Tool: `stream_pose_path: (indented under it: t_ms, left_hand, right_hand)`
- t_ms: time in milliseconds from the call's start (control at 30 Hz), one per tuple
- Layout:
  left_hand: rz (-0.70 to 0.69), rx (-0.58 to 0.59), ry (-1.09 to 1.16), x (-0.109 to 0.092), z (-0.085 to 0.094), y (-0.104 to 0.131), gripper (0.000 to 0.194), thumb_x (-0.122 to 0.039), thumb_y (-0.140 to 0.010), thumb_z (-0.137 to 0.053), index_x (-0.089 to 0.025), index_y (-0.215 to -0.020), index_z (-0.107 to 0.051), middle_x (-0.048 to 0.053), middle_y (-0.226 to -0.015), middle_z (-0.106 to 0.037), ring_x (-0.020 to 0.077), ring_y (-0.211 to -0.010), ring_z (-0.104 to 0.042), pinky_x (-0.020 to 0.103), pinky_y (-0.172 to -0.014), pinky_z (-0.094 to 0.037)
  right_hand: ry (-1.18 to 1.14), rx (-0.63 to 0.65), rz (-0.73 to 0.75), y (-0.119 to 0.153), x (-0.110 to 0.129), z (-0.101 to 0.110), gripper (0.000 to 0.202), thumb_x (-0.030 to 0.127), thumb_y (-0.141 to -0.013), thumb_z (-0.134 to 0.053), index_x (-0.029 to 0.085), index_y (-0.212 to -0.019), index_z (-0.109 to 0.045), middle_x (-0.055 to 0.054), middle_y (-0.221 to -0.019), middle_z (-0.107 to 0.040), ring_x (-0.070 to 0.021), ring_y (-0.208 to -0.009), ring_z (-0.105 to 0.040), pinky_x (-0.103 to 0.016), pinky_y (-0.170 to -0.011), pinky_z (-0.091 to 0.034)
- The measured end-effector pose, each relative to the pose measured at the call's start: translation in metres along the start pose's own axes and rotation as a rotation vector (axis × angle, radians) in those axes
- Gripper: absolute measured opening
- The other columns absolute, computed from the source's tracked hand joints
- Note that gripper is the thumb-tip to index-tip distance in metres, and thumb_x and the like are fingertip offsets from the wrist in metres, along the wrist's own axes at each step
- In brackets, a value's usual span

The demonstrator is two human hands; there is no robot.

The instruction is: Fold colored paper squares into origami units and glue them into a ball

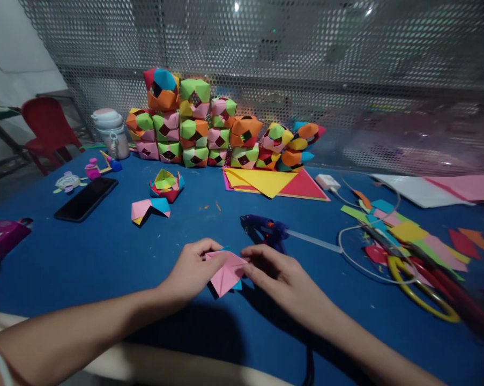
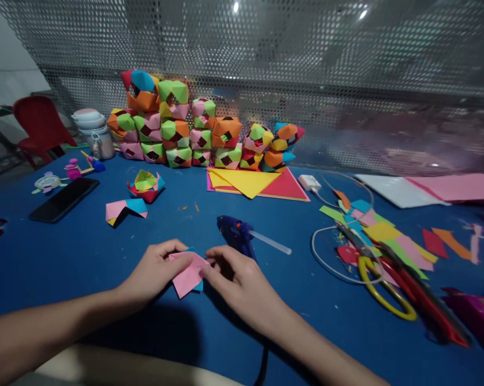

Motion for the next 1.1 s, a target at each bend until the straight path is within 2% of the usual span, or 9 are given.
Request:
stream_pose_path:
  t_ms: [133,267,400,633,833,1000,1100]
  left_hand:
    - [0.002,0.042,0.002,-0.002,-0.011,0.006,0.016,-0.029,-0.073,-0.058,-0.014,-0.067,-0.062,-0.001,-0.064,-0.056,0.0104,-0.061,-0.048,0.021,-0.055,-0.034]
    - [0.046,0.074,0.084,0.001,-0.017,0.009,0.015,-0.028,-0.073,-0.059,-0.014,-0.072,-0.063,0.000,-0.068,-0.059,0.0106,-0.063,-0.049,0.022,-0.059,-0.036]
    - [0.043,0.087,0.182,-0.001,-0.017,0.009,0.014,-0.028,-0.072,-0.060,-0.015,-0.076,-0.061,-0.001,-0.069,-0.058,0.0099,-0.064,-0.049,0.022,-0.061,-0.036]
    - [0.046,0.069,0.145,0.001,-0.012,0.004,0.012,-0.024,-0.074,-0.056,-0.014,-0.071,-0.062,-0.003,-0.063,-0.054,0.0089,-0.059,-0.045,0.021,-0.057,-0.032]
    - [0.010,0.085,0.095,0.001,-0.012,0.005,0.012,-0.024,-0.074,-0.056,-0.015,-0.071,-0.062,-0.001,-0.065,-0.056,0.0098,-0.060,-0.046,0.021,-0.057,-0.034]
    - [-0.023,0.102,0.064,-0.006,-0.015,0.008,0.011,-0.022,-0.074,-0.055,-0.015,-0.069,-0.062,-0.001,-0.067,-0.058,0.0096,-0.061,-0.047,0.021,-0.058,-0.035]
    - [-0.045,0.112,0.060,-0.009,-0.016,0.008,0.011,-0.020,-0.075,-0.054,-0.014,-0.072,-0.063,0.000,-0.070,-0.060,0.0099,-0.064,-0.049,0.021,-0.060,-0.037]
  right_hand:
    - [-0.097,-0.052,0.000,-0.001,0.001,-0.010,0.021,0.037,-0.084,-0.052,0.017,-0.083,-0.057,0.001,-0.067,-0.056,-0.0109,-0.059,-0.050,-0.022,-0.053,-0.042]
    - [-0.081,-0.128,0.023,0.000,-0.001,-0.004,0.017,0.032,-0.083,-0.052,0.017,-0.076,-0.056,0.002,-0.062,-0.051,-0.0095,-0.055,-0.046,-0.021,-0.049,-0.039]
    - [-0.081,-0.167,0.037,0.000,-0.001,0.001,0.011,0.027,-0.081,-0.053,0.017,-0.078,-0.055,0.001,-0.065,-0.053,-0.0095,-0.056,-0.047,-0.021,-0.049,-0.038]
    - [-0.035,-0.130,0.125,0.000,0.009,-0.001,0.011,0.021,-0.083,-0.048,0.019,-0.077,-0.057,0.001,-0.070,-0.057,-0.0108,-0.062,-0.051,-0.022,-0.056,-0.042]
    - [0.035,-0.141,0.279,0.004,0.022,0.000,0.012,0.020,-0.083,-0.048,0.019,-0.077,-0.058,-0.002,-0.074,-0.061,-0.0131,-0.068,-0.055,-0.027,-0.063,-0.046]
    - [-0.027,-0.157,0.223,0.004,0.020,0.002,0.012,0.020,-0.082,-0.050,0.019,-0.071,-0.054,-0.001,-0.071,-0.060,-0.0132,-0.065,-0.056,-0.026,-0.060,-0.046]
    - [-0.073,-0.193,0.175,0.004,0.015,0.003,0.005,0.020,-0.080,-0.053,0.020,-0.075,-0.052,0.000,-0.070,-0.057,-0.0118,-0.062,-0.055,-0.025,-0.058,-0.047]
Point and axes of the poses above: each hand's wrist, its own y-axis away from the middle knuckle, its own z-axis out of the back of the hand, x = y × z, the point moved 10 cm from there along -y, towards the middle knuckle
